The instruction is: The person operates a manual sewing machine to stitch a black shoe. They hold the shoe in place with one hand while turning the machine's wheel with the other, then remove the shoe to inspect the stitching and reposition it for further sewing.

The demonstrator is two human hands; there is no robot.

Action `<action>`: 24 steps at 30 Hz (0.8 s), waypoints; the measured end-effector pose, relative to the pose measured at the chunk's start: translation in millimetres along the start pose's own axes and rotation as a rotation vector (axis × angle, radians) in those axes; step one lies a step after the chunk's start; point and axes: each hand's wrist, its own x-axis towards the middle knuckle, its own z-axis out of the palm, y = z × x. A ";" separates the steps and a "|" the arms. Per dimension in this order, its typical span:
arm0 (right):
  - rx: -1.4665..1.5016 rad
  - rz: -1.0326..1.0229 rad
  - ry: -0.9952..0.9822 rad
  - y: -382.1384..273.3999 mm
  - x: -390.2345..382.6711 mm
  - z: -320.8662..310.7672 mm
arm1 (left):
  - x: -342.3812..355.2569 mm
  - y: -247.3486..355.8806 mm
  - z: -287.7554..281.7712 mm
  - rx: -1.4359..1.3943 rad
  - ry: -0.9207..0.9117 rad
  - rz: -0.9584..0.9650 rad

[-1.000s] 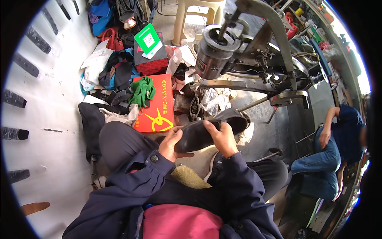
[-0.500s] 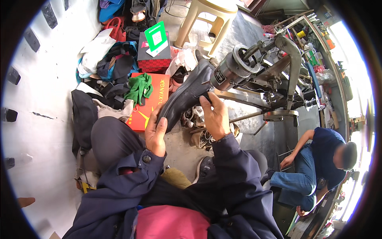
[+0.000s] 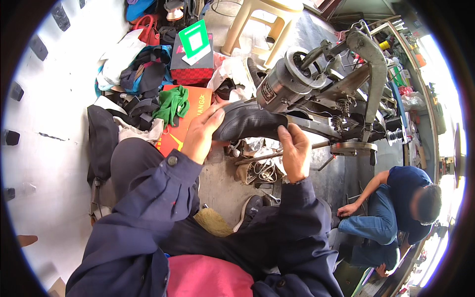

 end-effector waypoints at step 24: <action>-1.637 -0.448 -0.057 -11.9 79.8 -69.0 | 47.4 2.4 24.4 -0.005 -0.136 -0.237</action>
